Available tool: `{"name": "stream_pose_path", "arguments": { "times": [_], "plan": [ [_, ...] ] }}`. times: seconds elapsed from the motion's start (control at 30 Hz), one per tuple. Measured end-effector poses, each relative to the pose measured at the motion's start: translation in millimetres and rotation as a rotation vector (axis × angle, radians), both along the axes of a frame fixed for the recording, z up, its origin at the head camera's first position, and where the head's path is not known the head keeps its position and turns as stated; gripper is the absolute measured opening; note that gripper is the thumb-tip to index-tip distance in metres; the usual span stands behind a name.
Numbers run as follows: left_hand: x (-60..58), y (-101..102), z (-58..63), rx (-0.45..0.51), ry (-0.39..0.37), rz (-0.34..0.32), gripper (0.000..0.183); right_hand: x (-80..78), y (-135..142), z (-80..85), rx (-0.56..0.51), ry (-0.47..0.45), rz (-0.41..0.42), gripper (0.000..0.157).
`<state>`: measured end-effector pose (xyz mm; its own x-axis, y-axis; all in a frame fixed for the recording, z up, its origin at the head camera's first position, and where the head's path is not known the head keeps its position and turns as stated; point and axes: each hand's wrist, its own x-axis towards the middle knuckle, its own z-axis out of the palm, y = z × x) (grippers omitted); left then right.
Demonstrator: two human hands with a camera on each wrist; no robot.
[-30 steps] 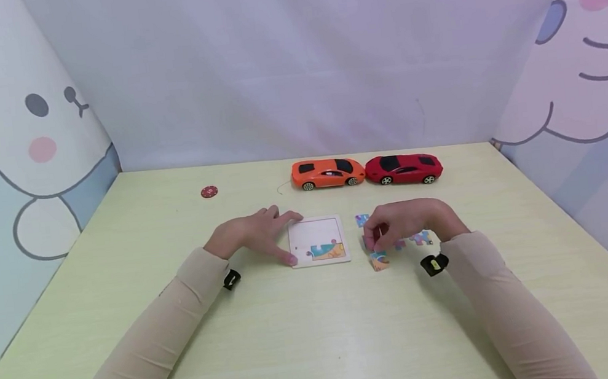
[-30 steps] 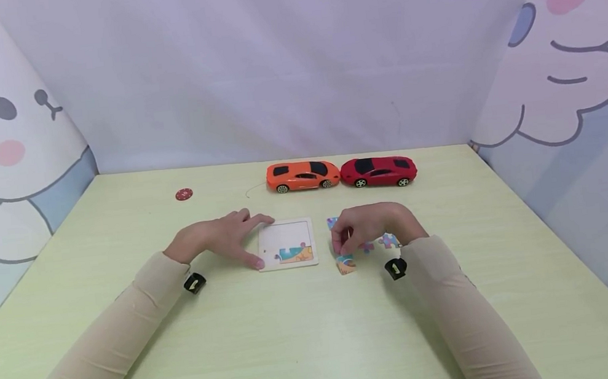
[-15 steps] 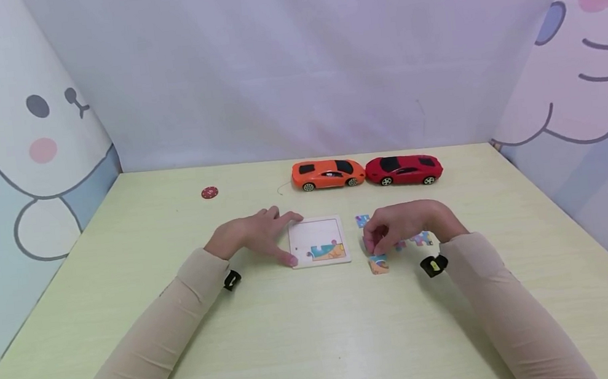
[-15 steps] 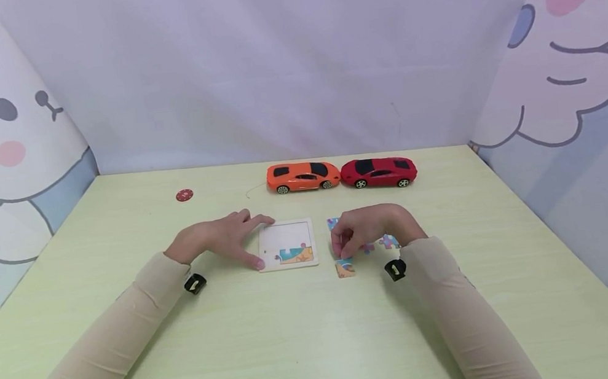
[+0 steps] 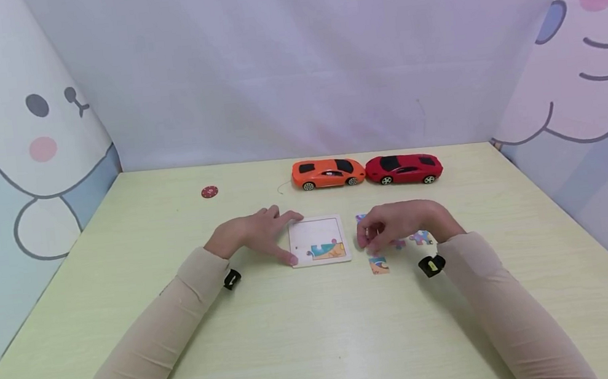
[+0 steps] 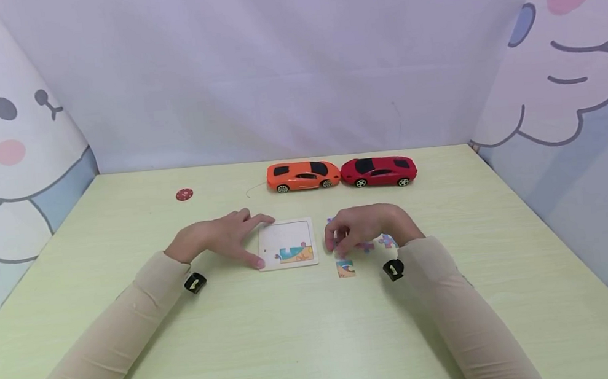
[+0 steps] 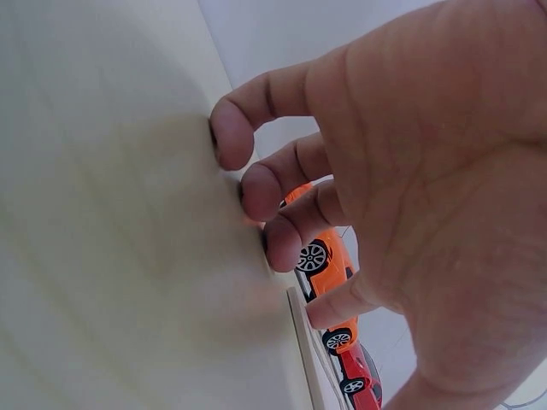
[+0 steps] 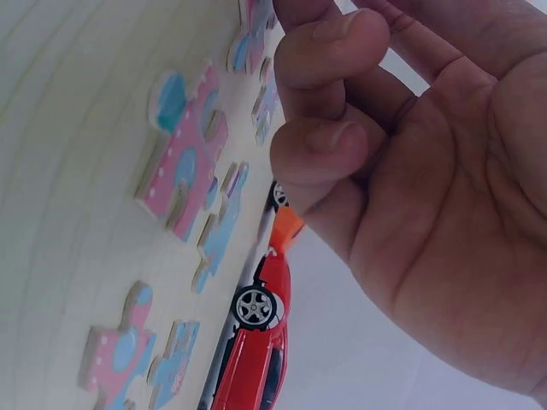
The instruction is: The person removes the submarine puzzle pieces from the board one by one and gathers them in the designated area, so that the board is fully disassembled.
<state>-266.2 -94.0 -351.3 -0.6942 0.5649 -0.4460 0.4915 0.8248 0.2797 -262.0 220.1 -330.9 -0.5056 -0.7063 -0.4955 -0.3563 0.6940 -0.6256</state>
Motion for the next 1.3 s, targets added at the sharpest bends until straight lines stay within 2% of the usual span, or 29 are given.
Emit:
{"name": "stream_pose_path", "arguments": {
  "times": [0.37, 0.6, 0.97, 1.3],
  "plan": [
    [-0.8, 1.5, -0.2, -0.009, 0.004, -0.005, 0.101, 3.2, -13.7, -1.9, -0.014, 0.085, 0.002, 0.011],
    [-1.5, 1.9, -0.8, -0.009, 0.005, 0.002, 0.101, 9.6, -27.2, -5.0, -0.043, 0.046, -0.018, 0.017],
    [-0.7, 1.8, 0.3, -0.015, 0.014, -0.002, 0.102, 18.5, -42.5, -7.9, -0.054, 0.055, -0.051, 0.028],
    [1.4, 0.1, 2.6, -0.012, 0.005, 0.006, 0.102, 21.0, -50.2, -11.2, -0.039, 0.075, -0.026, 0.031]
  ]
}}
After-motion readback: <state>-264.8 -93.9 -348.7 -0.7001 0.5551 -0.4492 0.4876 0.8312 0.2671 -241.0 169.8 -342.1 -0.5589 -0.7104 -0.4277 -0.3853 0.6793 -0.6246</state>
